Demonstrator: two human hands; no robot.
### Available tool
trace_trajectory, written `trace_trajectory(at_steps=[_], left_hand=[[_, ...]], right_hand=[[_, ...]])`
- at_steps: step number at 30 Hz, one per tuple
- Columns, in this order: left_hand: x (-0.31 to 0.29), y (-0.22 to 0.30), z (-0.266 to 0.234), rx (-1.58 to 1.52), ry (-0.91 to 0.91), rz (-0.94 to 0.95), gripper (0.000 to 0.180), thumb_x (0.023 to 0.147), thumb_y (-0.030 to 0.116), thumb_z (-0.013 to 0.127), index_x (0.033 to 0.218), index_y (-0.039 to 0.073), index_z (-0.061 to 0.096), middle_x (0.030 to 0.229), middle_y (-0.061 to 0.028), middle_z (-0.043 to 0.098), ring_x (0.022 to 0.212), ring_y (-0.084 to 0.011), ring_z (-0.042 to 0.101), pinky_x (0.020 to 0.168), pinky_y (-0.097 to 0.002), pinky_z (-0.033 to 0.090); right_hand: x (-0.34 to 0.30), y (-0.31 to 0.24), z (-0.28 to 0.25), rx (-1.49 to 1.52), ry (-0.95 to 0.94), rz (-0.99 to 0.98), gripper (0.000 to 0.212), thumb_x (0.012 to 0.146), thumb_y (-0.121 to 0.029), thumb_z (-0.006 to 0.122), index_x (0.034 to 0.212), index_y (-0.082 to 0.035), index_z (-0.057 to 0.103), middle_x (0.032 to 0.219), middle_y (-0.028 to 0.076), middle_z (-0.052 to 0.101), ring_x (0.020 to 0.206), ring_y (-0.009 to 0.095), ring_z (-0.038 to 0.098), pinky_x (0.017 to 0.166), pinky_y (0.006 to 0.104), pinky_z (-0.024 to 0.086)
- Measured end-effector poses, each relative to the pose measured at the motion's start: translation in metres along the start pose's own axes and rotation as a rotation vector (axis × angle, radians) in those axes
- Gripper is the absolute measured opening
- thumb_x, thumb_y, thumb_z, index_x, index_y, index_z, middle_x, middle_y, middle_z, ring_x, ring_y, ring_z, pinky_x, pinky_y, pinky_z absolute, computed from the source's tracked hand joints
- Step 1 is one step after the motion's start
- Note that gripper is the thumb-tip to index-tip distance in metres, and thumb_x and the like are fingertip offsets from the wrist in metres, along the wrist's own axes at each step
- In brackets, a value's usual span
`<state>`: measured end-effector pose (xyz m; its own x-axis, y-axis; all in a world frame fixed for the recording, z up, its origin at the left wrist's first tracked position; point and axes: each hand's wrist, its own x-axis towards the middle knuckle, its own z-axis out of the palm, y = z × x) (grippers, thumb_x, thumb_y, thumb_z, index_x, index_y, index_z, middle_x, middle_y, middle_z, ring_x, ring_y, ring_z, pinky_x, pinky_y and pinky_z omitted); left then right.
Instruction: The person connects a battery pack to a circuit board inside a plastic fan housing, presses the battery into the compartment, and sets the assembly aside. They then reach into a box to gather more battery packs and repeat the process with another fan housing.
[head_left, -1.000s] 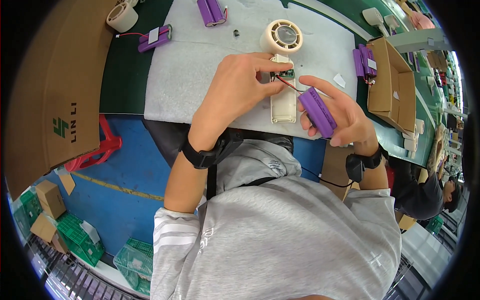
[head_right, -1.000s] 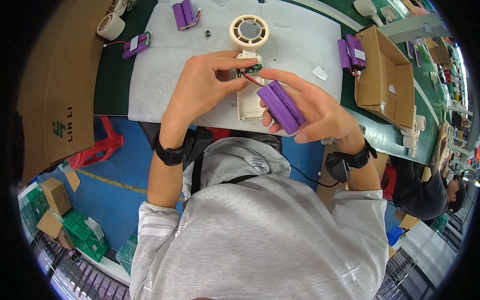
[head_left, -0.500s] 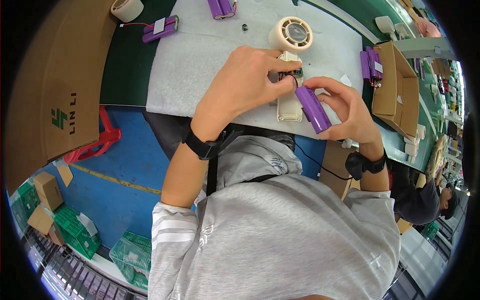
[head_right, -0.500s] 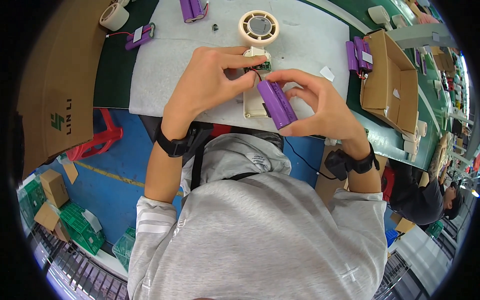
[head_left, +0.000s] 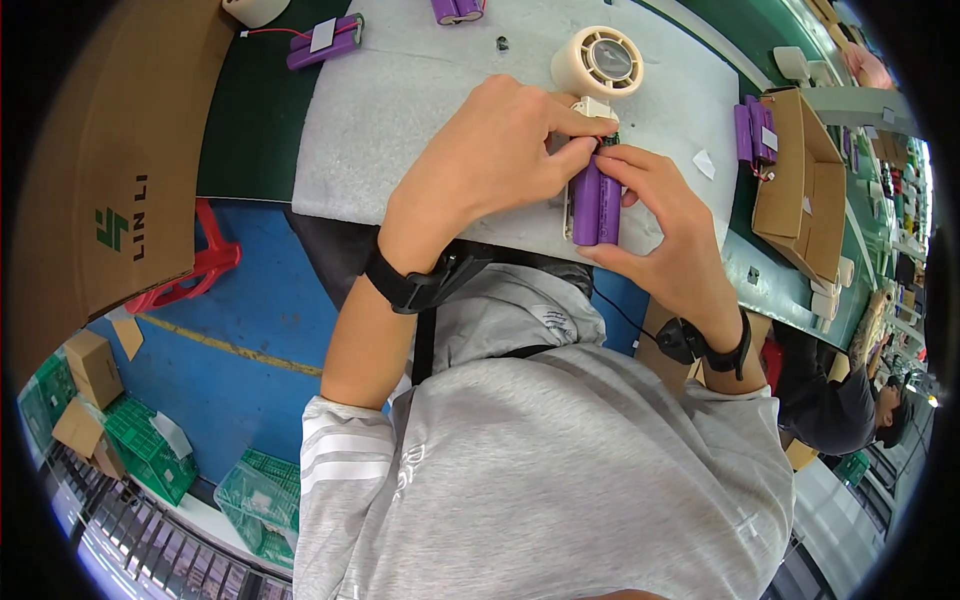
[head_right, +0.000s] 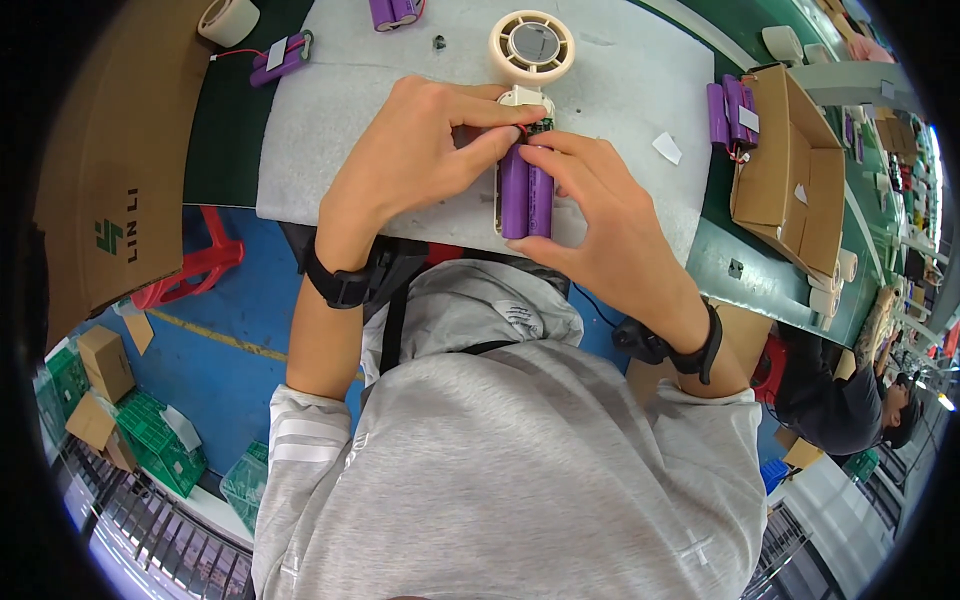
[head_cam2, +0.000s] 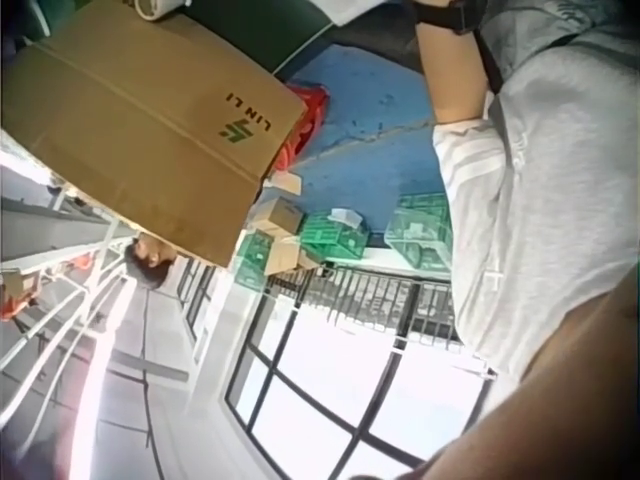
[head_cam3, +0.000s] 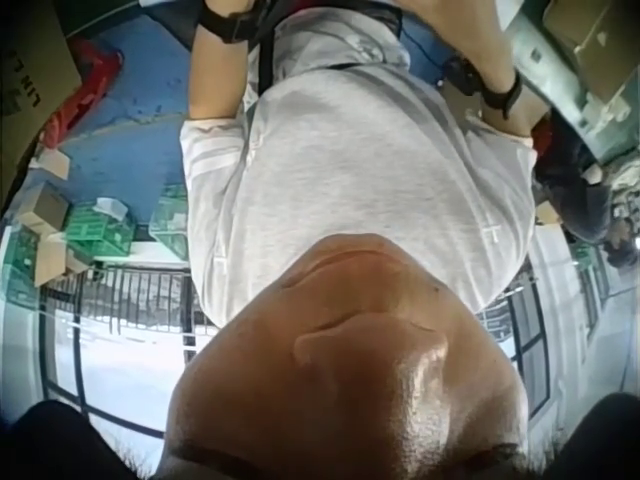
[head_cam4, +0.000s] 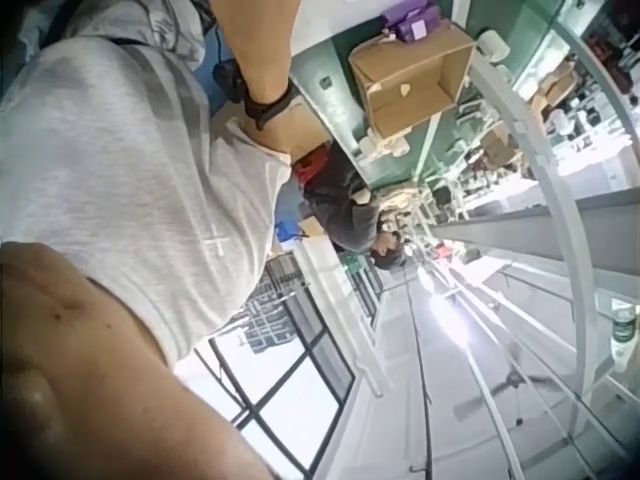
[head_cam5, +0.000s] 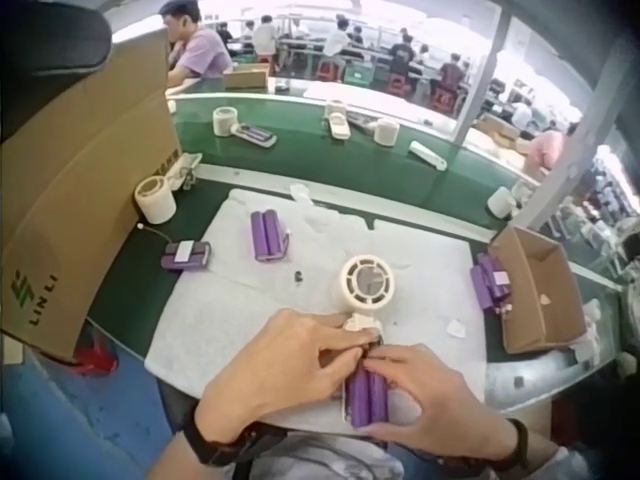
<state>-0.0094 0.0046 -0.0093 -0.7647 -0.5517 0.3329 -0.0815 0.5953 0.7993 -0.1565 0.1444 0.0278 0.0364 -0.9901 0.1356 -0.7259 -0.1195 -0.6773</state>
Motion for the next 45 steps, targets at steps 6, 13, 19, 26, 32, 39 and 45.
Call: trace_trajectory(at_steps=[6,13,19,26,32,39,45], left_hand=[[-0.001,-0.002,0.005,0.004,0.036,-0.003,0.021,0.08,0.019,0.062,0.095,0.013,0.075,0.083,-0.0118,0.069,0.064,-0.031,0.063,0.061,-0.036,0.051],[-0.003,-0.005,0.004,0.003,0.005,-0.014,0.028,0.079,0.016,0.063,0.104,0.014,0.074,0.101,-0.0129,0.071,0.053,-0.0167,0.057,0.052,-0.0262,0.045],[-0.004,-0.005,0.0,-0.048,-0.05,-0.082,0.031,0.076,0.018,0.069,0.107,0.018,0.073,0.106,-0.0108,0.07,0.053,-0.0142,0.051,0.052,-0.025,0.043],[-0.002,-0.004,-0.003,-0.04,-0.104,-0.093,0.042,0.07,0.023,0.08,0.111,0.02,0.072,0.109,-0.0088,0.07,0.056,-0.0135,0.048,0.054,-0.025,0.043],[-0.003,-0.007,-0.003,-0.03,-0.089,-0.077,0.041,0.069,0.03,0.079,0.108,0.019,0.073,0.085,-0.0104,0.067,0.058,-0.0205,0.055,0.057,-0.0298,0.046],[-0.002,-0.006,-0.005,-0.027,-0.12,-0.11,0.041,0.07,0.034,0.078,0.108,0.019,0.073,0.072,-0.0101,0.066,0.057,-0.0245,0.057,0.057,-0.031,0.047],[-0.001,-0.004,-0.006,-0.043,-0.142,-0.131,0.047,0.066,0.023,0.084,0.111,0.021,0.072,0.088,-0.0092,0.072,0.055,-0.0127,0.044,0.052,-0.026,0.04]], right_hand=[[-0.006,0.0,0.002,-0.148,0.078,-0.013,0.052,0.059,-0.005,0.084,0.108,0.0,0.067,0.123,0.015,0.06,0.092,0.025,0.061,0.079,0.0327,0.053],[-0.007,0.01,0.005,-0.217,0.108,-0.157,0.045,0.057,-0.008,0.086,0.098,0.0,0.068,0.124,0.017,0.061,0.088,0.024,0.062,0.076,0.0327,0.054],[-0.006,0.011,0.005,-0.203,0.113,-0.147,0.038,0.055,-0.009,0.087,0.085,-0.001,0.065,0.123,0.018,0.061,0.089,0.024,0.062,0.075,0.0334,0.054],[-0.007,0.015,0.004,-0.186,0.102,-0.149,0.037,0.056,-0.009,0.087,0.084,-0.002,0.064,0.123,0.018,0.061,0.088,0.024,0.062,0.074,0.0331,0.055],[-0.003,0.007,0.0,-0.208,0.037,-0.104,0.037,0.056,-0.008,0.087,0.085,-0.002,0.064,0.123,0.017,0.061,0.089,0.023,0.062,0.076,0.0344,0.055],[0.0,0.012,0.0,-0.133,0.058,-0.088,0.038,0.056,-0.006,0.086,0.087,-0.002,0.066,0.124,0.015,0.06,0.09,0.022,0.063,0.078,0.0347,0.054],[-0.002,0.007,0.002,-0.138,0.05,-0.081,0.036,0.059,-0.009,0.085,0.088,-0.002,0.066,0.123,0.014,0.059,0.084,0.019,0.063,0.067,0.0302,0.057]])
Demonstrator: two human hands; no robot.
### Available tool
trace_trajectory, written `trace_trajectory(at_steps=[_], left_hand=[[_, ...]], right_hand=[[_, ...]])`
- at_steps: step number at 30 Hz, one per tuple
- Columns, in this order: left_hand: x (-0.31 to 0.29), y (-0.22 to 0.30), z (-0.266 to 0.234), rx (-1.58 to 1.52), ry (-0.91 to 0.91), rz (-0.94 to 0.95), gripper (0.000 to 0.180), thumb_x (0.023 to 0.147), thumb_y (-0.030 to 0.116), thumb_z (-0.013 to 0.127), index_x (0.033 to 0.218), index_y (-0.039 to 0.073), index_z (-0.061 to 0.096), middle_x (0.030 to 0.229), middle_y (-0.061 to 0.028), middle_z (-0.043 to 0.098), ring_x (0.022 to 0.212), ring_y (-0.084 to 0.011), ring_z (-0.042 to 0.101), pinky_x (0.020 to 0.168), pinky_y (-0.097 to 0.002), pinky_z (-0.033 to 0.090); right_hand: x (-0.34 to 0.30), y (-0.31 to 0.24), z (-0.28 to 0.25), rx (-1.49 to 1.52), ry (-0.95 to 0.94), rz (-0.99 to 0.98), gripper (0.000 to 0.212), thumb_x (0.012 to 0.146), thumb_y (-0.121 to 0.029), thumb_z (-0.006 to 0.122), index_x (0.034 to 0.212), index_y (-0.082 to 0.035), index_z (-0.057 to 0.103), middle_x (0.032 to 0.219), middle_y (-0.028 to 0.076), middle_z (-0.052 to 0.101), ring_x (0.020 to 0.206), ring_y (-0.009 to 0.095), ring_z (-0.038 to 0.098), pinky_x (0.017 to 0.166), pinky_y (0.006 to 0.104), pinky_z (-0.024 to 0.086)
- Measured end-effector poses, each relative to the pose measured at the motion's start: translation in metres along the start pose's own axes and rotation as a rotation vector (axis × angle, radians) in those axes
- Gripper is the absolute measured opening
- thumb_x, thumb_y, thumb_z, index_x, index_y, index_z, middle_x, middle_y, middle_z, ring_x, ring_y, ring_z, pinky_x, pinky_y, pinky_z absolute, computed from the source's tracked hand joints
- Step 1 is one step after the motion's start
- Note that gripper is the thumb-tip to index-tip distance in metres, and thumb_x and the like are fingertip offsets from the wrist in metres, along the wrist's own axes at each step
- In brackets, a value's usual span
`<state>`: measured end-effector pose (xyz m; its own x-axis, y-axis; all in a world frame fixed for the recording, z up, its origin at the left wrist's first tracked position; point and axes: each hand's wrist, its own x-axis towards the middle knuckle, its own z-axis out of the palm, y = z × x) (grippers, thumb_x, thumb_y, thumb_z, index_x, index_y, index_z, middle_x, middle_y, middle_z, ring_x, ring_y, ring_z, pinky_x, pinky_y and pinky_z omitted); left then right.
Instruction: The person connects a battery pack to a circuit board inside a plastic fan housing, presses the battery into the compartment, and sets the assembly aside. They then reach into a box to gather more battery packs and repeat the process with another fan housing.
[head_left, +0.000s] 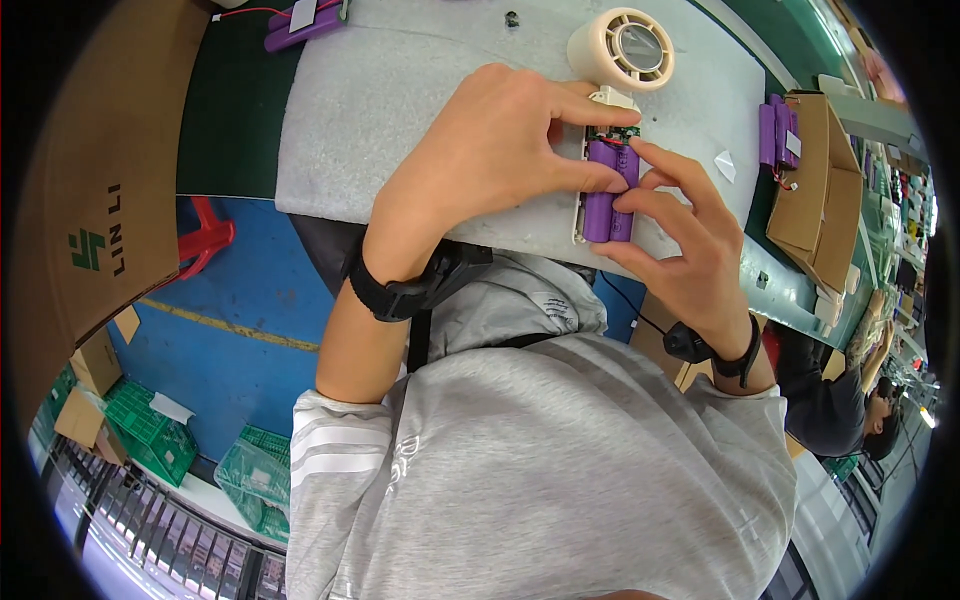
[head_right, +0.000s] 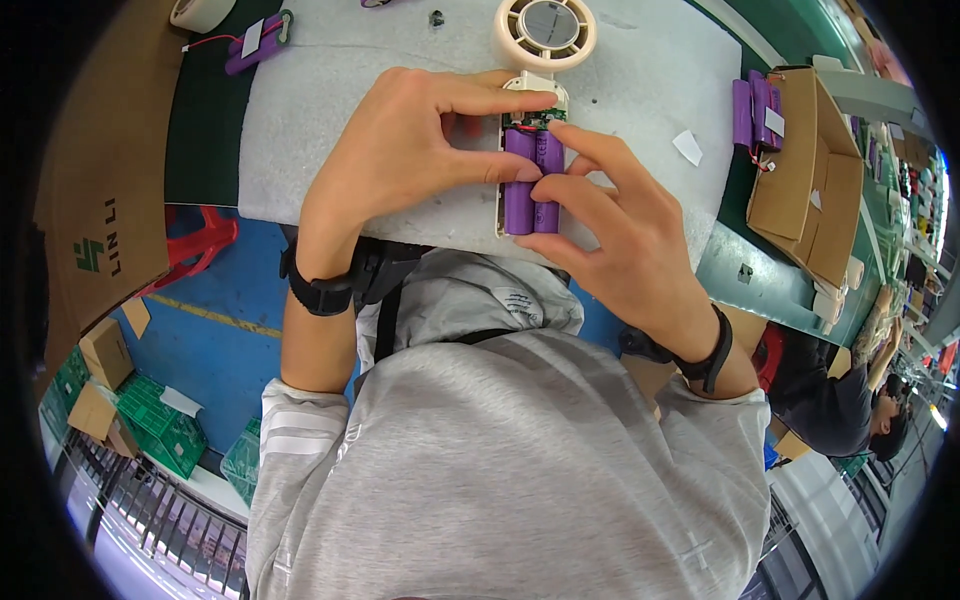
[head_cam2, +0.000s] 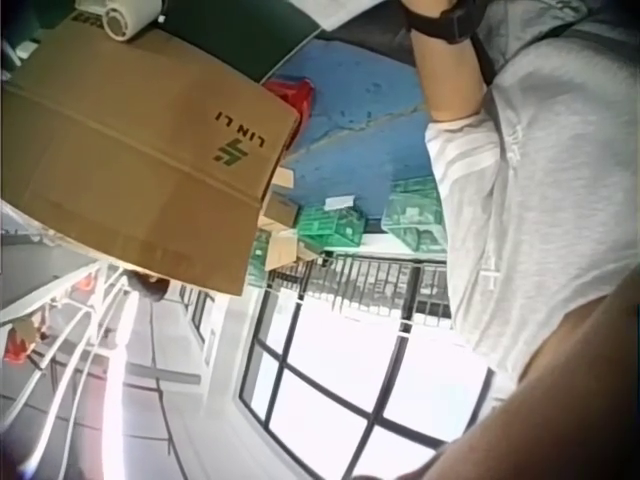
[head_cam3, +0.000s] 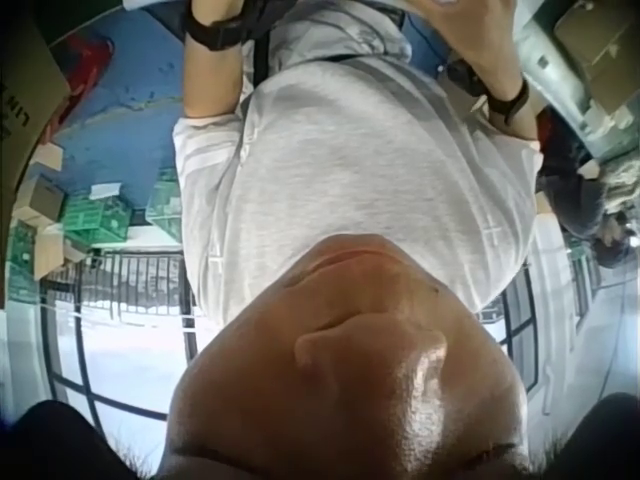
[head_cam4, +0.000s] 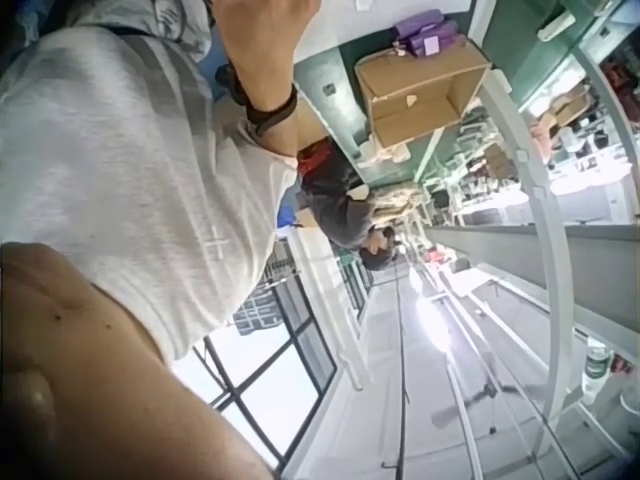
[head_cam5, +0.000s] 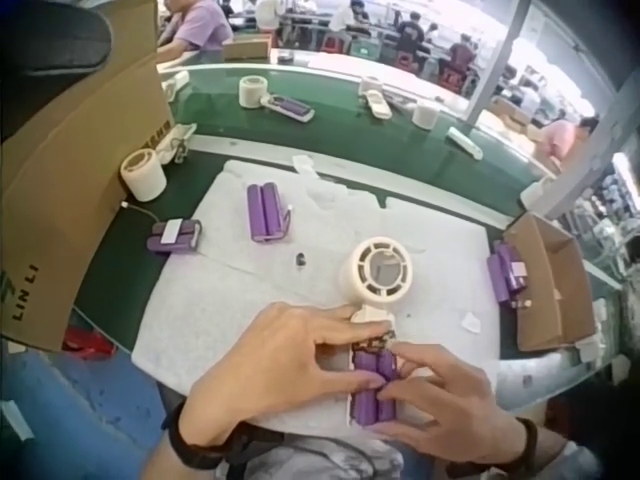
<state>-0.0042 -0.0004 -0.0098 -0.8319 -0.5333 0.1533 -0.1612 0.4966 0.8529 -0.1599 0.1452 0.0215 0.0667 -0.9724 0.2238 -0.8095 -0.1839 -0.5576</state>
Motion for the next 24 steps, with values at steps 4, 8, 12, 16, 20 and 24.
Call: trace_trajectory(at_steps=[4,8,12,16,20,24], left_hand=[[-0.003,-0.002,0.005,-0.027,0.07,0.043,0.047,0.065,0.023,0.084,0.11,0.02,0.072,0.08,-0.0077,0.07,0.054,-0.012,0.044,0.052,-0.0267,0.039],[-0.004,-0.001,0.007,-0.025,0.078,0.048,0.047,0.065,0.021,0.083,0.111,0.02,0.072,0.074,-0.0073,0.067,0.054,-0.0119,0.043,0.052,-0.0272,0.039],[0.0,0.004,0.004,-0.041,0.031,-0.081,0.047,0.065,0.019,0.083,0.111,0.02,0.072,0.074,-0.0075,0.067,0.055,-0.012,0.043,0.052,-0.0271,0.038],[0.003,0.013,-0.003,-0.064,0.018,-0.132,0.04,0.066,0.02,0.081,0.105,0.015,0.074,0.085,-0.012,0.069,0.065,-0.026,0.061,0.064,-0.0337,0.05],[0.003,0.015,-0.005,-0.157,0.005,-0.18,0.041,0.065,0.017,0.081,0.106,0.014,0.073,0.089,-0.0136,0.068,0.065,-0.0261,0.06,0.065,-0.0343,0.05],[0.002,0.013,-0.002,-0.116,-0.008,-0.156,0.042,0.065,0.014,0.08,0.107,0.012,0.072,0.092,-0.0125,0.069,0.064,-0.0254,0.059,0.064,-0.0337,0.049]], right_hand=[[-0.008,-0.004,0.003,-0.027,-0.005,0.082,0.035,0.059,-0.01,0.086,0.088,-0.002,0.068,0.127,0.018,0.059,0.087,0.023,0.067,0.075,0.033,0.056],[-0.008,-0.002,0.003,-0.089,-0.025,0.034,0.036,0.06,-0.014,0.085,0.089,-0.002,0.068,0.127,0.019,0.059,0.085,0.024,0.068,0.073,0.0326,0.056],[-0.003,0.001,0.0,-0.134,-0.039,-0.022,0.037,0.062,-0.019,0.083,0.09,-0.004,0.066,0.124,0.018,0.061,0.08,0.024,0.067,0.066,0.0309,0.055],[0.002,-0.003,-0.006,-0.144,-0.084,0.022,0.037,0.063,-0.018,0.084,0.093,-0.003,0.067,0.122,0.016,0.063,0.081,0.025,0.068,0.067,0.0309,0.055],[0.012,0.0,-0.015,-0.089,-0.074,0.06,0.04,0.063,-0.014,0.085,0.097,-0.002,0.068,0.119,0.015,0.064,0.082,0.027,0.068,0.071,0.0315,0.054],[0.02,0.01,-0.013,0.03,0.018,0.051,0.042,0.064,-0.015,0.084,0.101,-0.002,0.068,0.11,0.013,0.066,0.082,0.027,0.066,0.072,0.0322,0.053]])
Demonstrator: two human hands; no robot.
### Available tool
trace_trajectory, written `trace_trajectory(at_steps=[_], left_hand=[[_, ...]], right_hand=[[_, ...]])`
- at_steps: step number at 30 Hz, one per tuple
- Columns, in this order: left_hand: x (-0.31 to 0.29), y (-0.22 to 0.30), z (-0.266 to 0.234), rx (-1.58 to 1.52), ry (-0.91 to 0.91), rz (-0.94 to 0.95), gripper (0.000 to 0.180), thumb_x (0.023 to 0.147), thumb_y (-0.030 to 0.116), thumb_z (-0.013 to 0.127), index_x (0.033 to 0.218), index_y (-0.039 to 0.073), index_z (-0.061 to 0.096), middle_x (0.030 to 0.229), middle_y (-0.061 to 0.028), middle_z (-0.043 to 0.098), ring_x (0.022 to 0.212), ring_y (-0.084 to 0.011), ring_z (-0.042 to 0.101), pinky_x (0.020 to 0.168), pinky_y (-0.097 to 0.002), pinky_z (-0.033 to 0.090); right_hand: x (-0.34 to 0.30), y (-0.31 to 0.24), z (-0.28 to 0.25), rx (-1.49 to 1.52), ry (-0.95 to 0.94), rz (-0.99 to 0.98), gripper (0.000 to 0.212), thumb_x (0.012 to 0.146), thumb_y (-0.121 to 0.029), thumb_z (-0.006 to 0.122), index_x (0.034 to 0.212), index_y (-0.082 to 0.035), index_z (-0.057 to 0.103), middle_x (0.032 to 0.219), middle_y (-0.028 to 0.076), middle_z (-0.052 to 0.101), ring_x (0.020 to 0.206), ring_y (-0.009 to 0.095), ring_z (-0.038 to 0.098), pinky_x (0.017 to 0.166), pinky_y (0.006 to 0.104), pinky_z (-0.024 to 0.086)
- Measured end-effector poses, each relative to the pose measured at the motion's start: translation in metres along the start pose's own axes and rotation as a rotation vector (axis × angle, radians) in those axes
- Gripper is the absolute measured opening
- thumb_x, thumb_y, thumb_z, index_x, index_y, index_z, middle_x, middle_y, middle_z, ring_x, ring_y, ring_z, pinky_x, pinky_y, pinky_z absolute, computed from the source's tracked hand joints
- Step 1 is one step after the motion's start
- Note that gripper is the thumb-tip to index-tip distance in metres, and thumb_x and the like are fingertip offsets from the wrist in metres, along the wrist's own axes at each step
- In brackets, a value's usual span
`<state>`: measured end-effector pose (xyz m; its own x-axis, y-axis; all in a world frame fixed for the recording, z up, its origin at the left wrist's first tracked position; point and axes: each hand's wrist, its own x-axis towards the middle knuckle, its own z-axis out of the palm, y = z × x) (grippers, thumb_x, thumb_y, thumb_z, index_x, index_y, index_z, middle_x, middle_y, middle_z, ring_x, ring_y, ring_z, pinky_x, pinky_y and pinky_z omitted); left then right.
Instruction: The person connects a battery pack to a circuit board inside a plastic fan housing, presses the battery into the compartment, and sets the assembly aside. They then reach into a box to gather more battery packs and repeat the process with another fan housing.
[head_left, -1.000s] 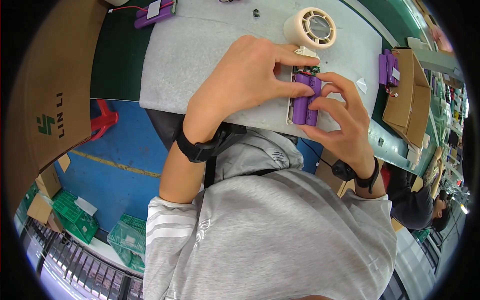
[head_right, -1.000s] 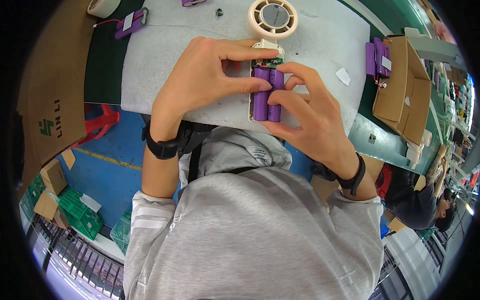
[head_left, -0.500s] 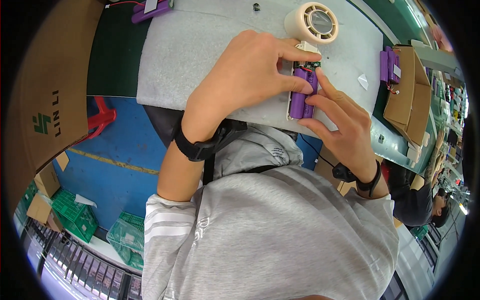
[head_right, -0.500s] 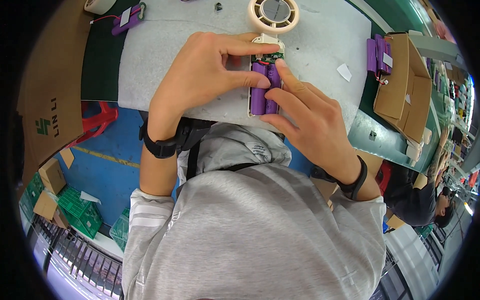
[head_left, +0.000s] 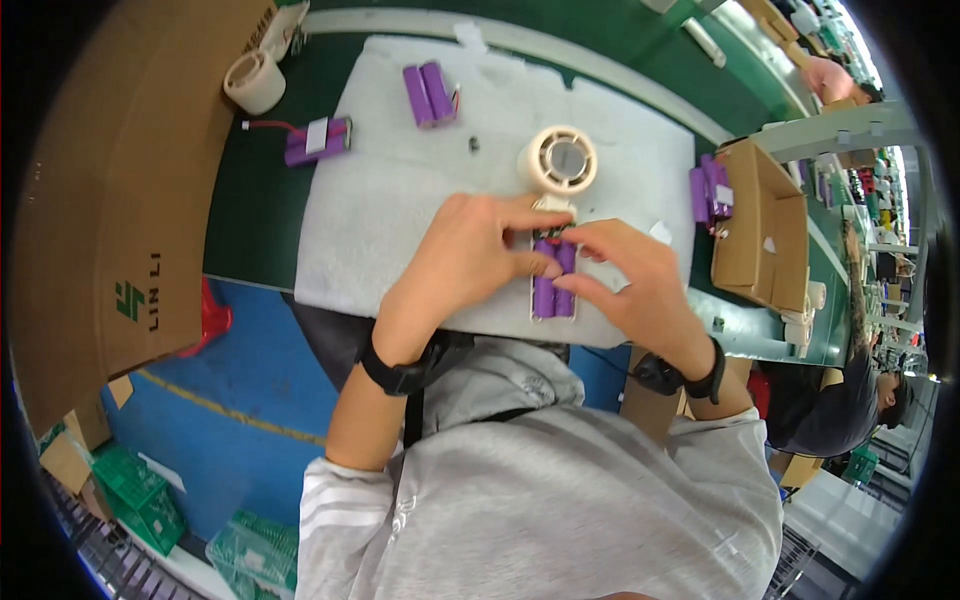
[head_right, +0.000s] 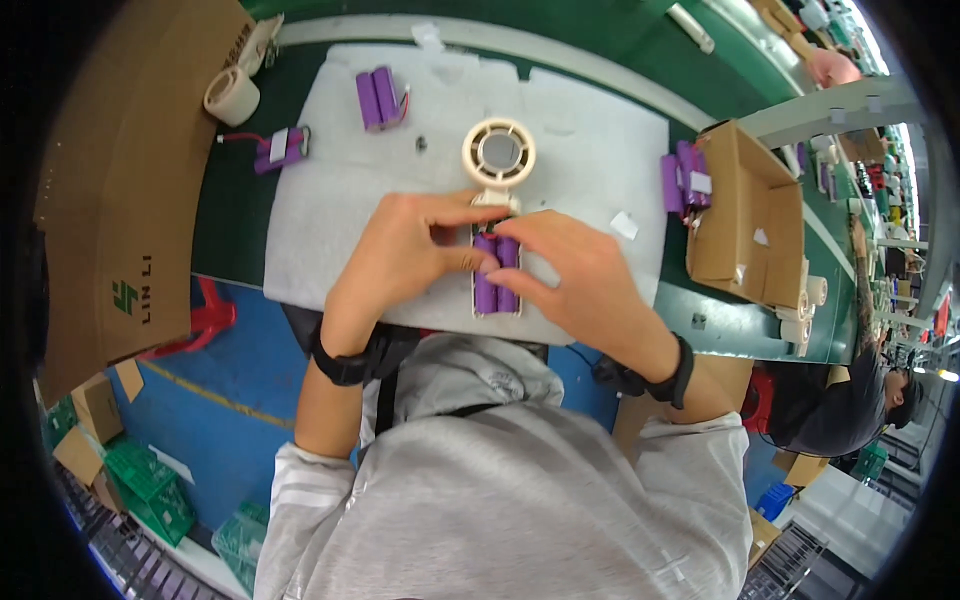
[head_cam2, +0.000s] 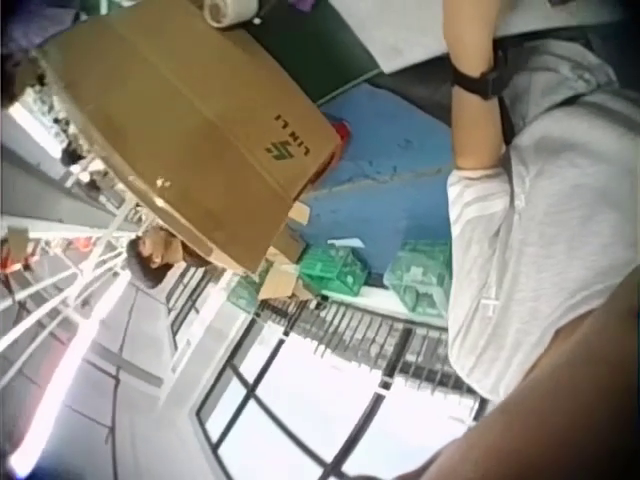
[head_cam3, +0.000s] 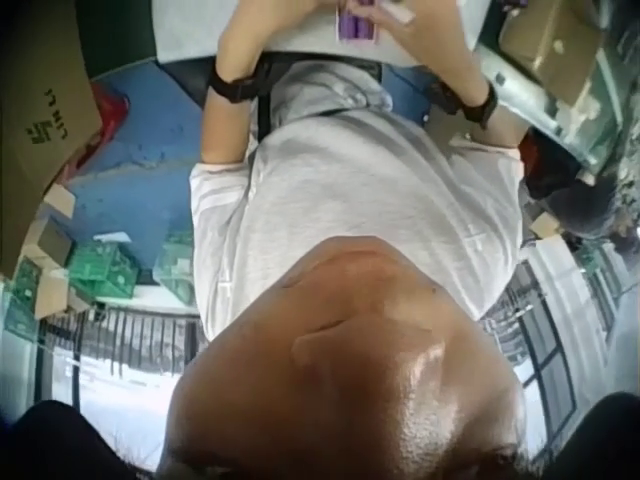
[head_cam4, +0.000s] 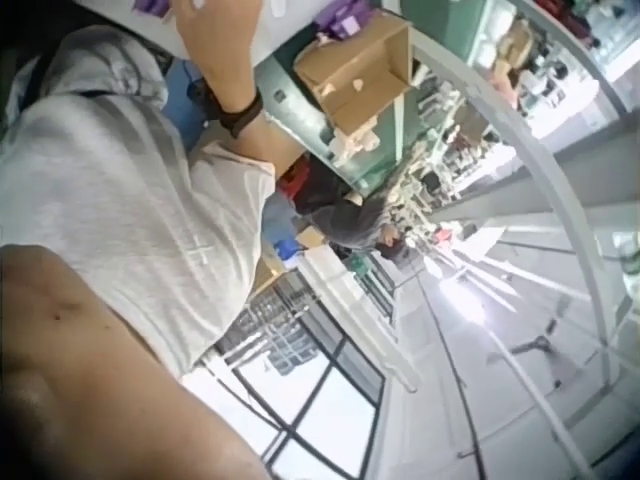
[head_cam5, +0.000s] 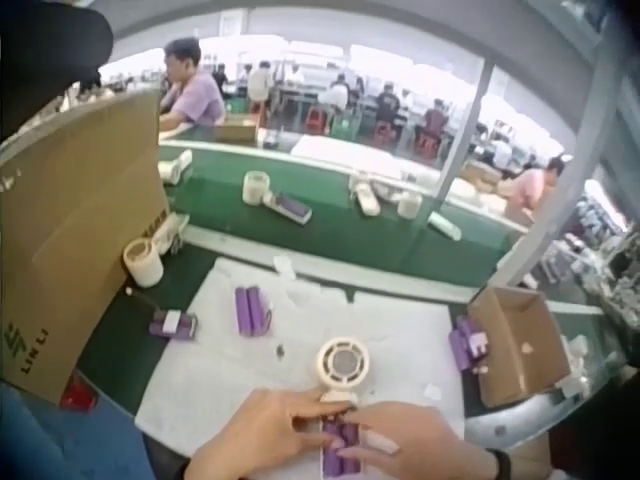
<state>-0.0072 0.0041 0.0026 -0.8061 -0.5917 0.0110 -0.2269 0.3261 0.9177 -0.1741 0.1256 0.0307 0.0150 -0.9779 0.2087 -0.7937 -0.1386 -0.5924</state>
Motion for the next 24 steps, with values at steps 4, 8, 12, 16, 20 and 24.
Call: trace_trajectory(at_steps=[4,8,12,16,20,24], left_hand=[[-0.006,0.001,0.001,-0.066,0.015,0.027,0.049,0.064,0.007,0.08,0.111,0.012,0.07,0.108,-0.0096,0.07,0.058,-0.016,0.047,0.06,-0.0276,0.047],[-0.009,-0.002,-0.001,-0.036,-0.015,0.047,0.05,0.064,0.007,0.08,0.113,0.012,0.069,0.11,-0.0095,0.069,0.061,-0.0172,0.051,0.061,-0.0282,0.047],[-0.009,-0.007,-0.006,-0.022,-0.033,0.159,0.056,0.064,0.008,0.08,0.118,0.014,0.067,0.116,-0.0103,0.067,0.069,-0.0187,0.056,0.065,-0.0274,0.048],[-0.013,-0.009,0.0,-0.022,0.08,0.251,0.059,0.066,0.009,0.081,0.123,0.013,0.064,0.119,-0.0105,0.065,0.078,-0.0183,0.059,0.07,-0.0267,0.049],[-0.011,-0.009,0.001,-0.172,0.206,0.153,0.055,0.07,0.007,0.079,0.123,0.009,0.063,0.115,-0.0091,0.066,0.081,-0.0164,0.059,0.072,-0.0257,0.049],[-0.009,-0.02,0.003,-0.157,0.266,0.172,0.043,0.074,0.008,0.076,0.116,0.006,0.065,0.107,-0.0103,0.067,0.076,-0.0184,0.061,0.069,-0.0288,0.051]], right_hand=[[-0.001,-0.002,0.001,-0.003,-0.048,-0.071,0.045,0.065,-0.017,0.084,0.104,-0.001,0.067,0.107,0.013,0.064,0.087,0.028,0.063,0.075,0.0335,0.052],[-0.006,-0.011,-0.001,-0.086,-0.134,-0.133,0.054,0.065,-0.02,0.084,0.11,0.002,0.063,0.114,0.014,0.059,0.096,0.031,0.06,0.081,0.0357,0.051],[-0.007,-0.021,0.002,-0.225,-0.144,-0.185,0.063,0.065,-0.022,0.083,0.117,0.003,0.059,0.121,0.015,0.056,0.104,0.033,0.056,0.086,0.0383,0.05],[-0.004,-0.018,0.004,-0.266,-0.144,-0.135,0.068,0.067,-0.023,0.082,0.123,0.004,0.055,0.125,0.017,0.055,0.11,0.035,0.054,0.091,0.0409,0.048],[0.037,0.019,-0.004,-0.306,-0.091,-0.052,0.067,0.073,-0.021,0.076,0.13,0.003,0.049,0.131,0.02,0.052,0.115,0.04,0.051,0.096,0.0423,0.045],[0.13,0.064,-0.027,-0.832,-0.069,0.274,0.053,0.082,-0.022,0.069,0.126,0.0,0.052,0.129,0.019,0.052,0.116,0.036,0.053,0.096,0.0437,0.046]])
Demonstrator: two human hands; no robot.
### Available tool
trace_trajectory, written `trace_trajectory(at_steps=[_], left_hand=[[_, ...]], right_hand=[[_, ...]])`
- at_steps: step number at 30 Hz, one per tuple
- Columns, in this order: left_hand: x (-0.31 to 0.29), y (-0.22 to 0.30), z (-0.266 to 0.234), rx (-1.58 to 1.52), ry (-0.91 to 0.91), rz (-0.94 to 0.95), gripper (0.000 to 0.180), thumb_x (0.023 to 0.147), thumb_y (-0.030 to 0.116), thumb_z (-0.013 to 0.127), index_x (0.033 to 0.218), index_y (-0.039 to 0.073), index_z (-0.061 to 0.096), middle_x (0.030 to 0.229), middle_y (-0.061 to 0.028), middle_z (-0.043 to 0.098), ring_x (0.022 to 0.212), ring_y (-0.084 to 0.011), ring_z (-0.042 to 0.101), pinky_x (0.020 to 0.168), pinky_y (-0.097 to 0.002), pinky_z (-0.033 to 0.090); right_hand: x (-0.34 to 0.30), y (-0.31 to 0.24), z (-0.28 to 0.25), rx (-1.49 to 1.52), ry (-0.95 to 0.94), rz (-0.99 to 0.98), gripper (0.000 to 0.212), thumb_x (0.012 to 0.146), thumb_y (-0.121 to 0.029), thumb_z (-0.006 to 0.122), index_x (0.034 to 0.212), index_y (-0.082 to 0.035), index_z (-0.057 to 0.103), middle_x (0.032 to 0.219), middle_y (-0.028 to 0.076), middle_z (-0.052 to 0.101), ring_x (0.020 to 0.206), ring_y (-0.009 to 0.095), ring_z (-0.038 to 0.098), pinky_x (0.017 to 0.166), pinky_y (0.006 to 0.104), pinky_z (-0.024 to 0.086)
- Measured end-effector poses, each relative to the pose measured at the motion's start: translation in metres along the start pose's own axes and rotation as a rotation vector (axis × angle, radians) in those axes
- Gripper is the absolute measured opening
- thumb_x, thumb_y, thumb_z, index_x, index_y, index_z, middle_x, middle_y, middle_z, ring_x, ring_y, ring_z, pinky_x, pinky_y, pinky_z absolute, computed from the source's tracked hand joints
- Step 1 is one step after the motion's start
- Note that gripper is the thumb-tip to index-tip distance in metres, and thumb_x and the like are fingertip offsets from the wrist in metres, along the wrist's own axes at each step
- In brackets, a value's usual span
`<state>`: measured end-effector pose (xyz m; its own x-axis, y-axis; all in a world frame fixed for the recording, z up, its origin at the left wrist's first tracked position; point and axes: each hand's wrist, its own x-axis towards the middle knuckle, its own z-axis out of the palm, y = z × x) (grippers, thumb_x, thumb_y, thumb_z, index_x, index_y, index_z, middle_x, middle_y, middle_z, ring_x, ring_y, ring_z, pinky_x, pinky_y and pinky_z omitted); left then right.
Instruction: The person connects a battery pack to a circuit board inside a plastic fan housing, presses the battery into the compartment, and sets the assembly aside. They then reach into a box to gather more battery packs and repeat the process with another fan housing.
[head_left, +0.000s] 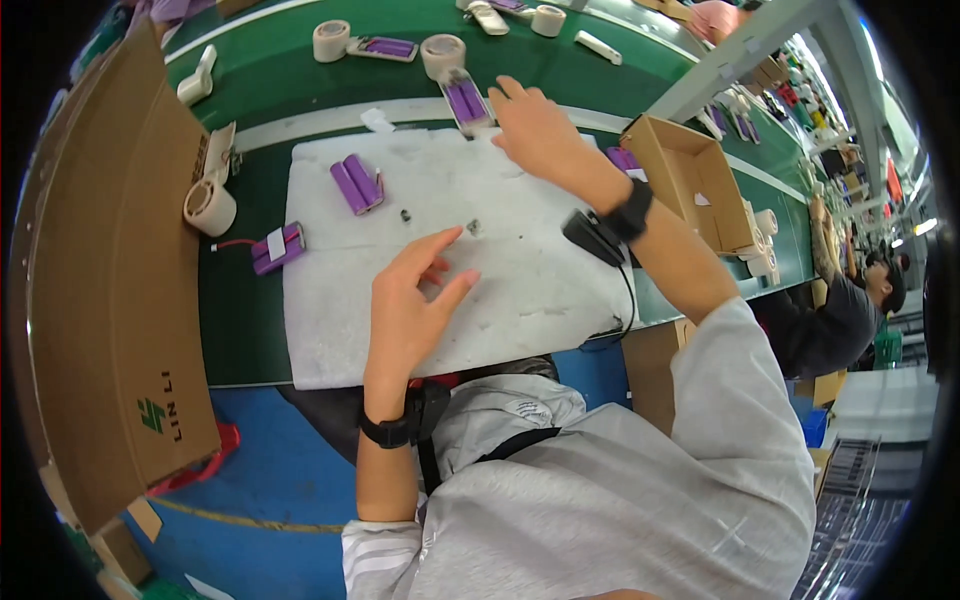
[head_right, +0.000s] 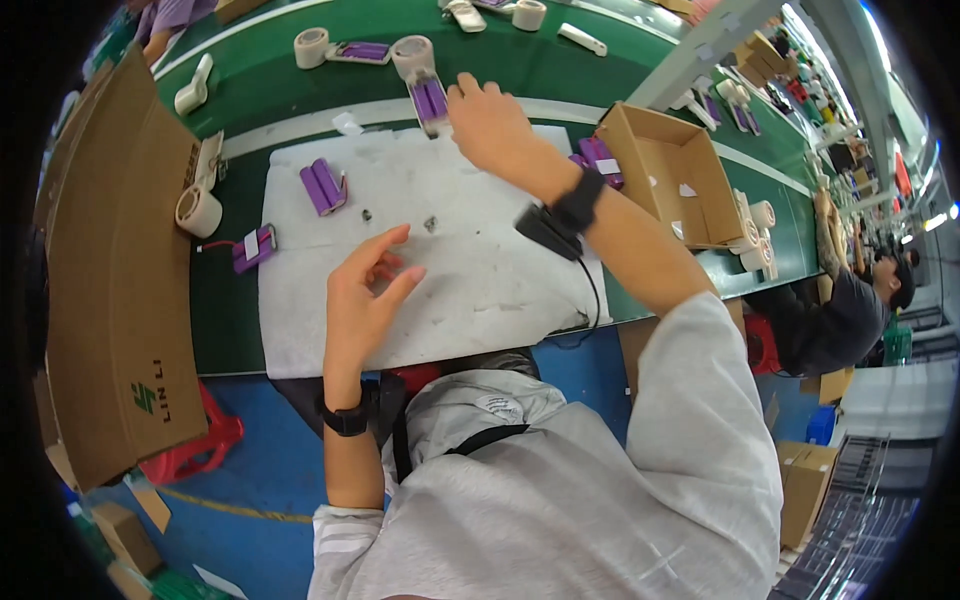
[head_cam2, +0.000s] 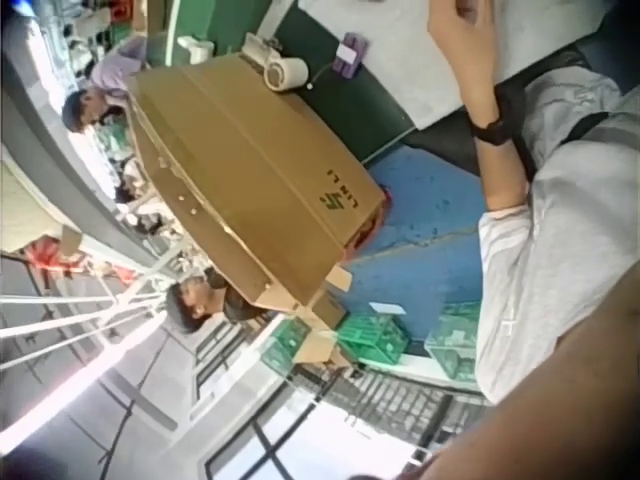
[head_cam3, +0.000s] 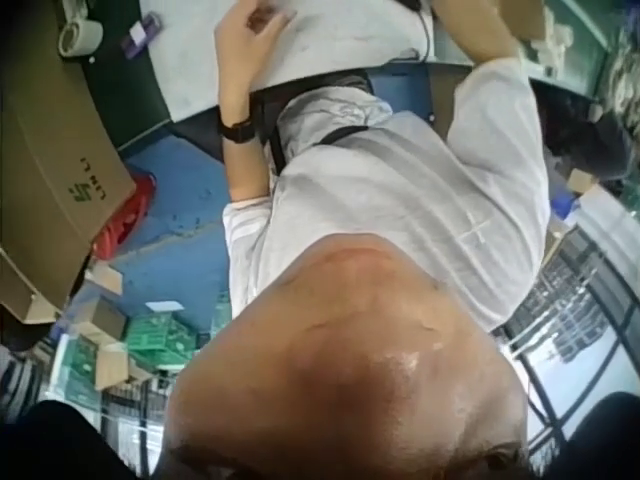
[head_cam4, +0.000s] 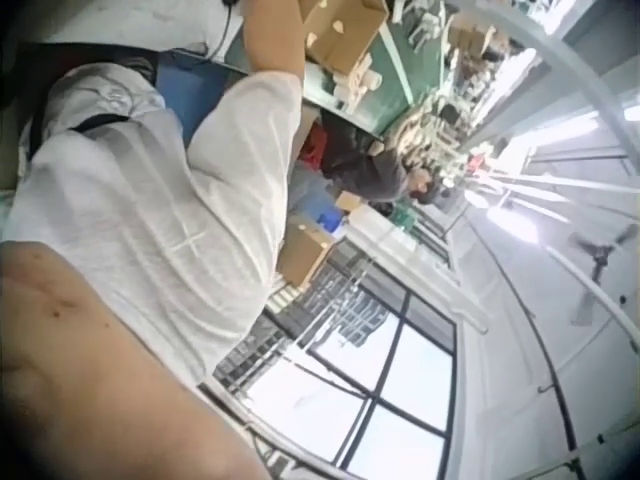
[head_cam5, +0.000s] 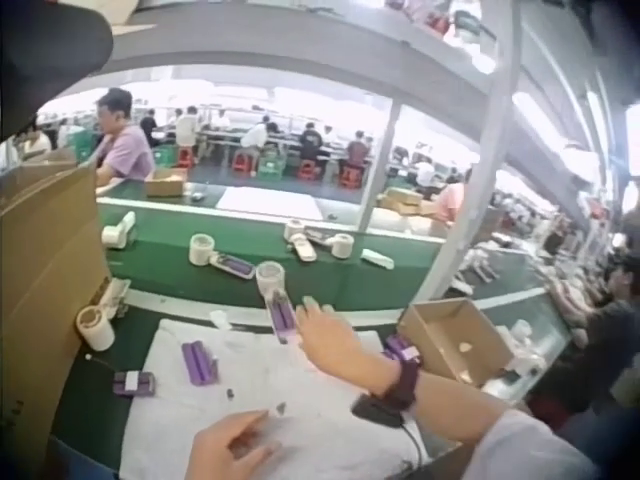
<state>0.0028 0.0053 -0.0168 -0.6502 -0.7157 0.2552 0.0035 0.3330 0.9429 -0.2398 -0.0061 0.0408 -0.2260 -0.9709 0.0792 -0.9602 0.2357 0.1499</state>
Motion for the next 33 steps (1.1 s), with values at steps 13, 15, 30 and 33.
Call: trace_trajectory(at_steps=[13,15,30,33], left_hand=[[-0.001,0.001,-0.014,-0.184,-0.062,-0.154,0.024,0.083,0.002,0.068,0.107,0.0,0.067,0.096,-0.0048,0.067,0.079,-0.009,0.058,0.07,-0.022,0.047],[-0.001,0.001,-0.015,-0.252,-0.066,-0.209,0.023,0.083,0.004,0.069,0.106,0.0,0.067,0.095,-0.0069,0.068,0.076,-0.0105,0.06,0.068,-0.023,0.048],[0.003,-0.001,-0.012,-0.321,-0.059,-0.271,0.017,0.089,0.005,0.065,0.104,-0.001,0.067,0.094,-0.0031,0.067,0.08,-0.0073,0.058,0.071,-0.0202,0.046],[-0.002,-0.002,-0.013,-0.278,-0.056,-0.249,0.017,0.089,0.007,0.065,0.103,-0.001,0.067,0.093,-0.0028,0.067,0.079,-0.0071,0.058,0.07,-0.0198,0.046]], right_hand=[[0.184,0.169,0.082,0.024,0.152,0.06,0.04,0.083,-0.032,0.065,0.107,0.0,0.064,0.109,0.024,0.065,0.102,0.04,0.062,0.087,0.0467,0.051],[0.204,0.162,0.095,0.081,0.238,0.059,0.04,0.083,-0.032,0.065,0.106,0.001,0.064,0.106,0.024,0.066,0.101,0.04,0.062,0.086,0.0464,0.051],[0.011,0.066,-0.051,0.11,-0.152,0.074,0.041,0.08,-0.037,0.057,0.081,0.002,0.067,0.088,0.027,0.066,0.082,0.04,0.066,0.074,0.046,0.053],[-0.06,0.046,-0.06,0.186,-0.289,0.071,0.039,0.081,-0.035,0.058,0.077,0.003,0.066,0.085,0.028,0.065,0.078,0.039,0.066,0.071,0.0478,0.053]])
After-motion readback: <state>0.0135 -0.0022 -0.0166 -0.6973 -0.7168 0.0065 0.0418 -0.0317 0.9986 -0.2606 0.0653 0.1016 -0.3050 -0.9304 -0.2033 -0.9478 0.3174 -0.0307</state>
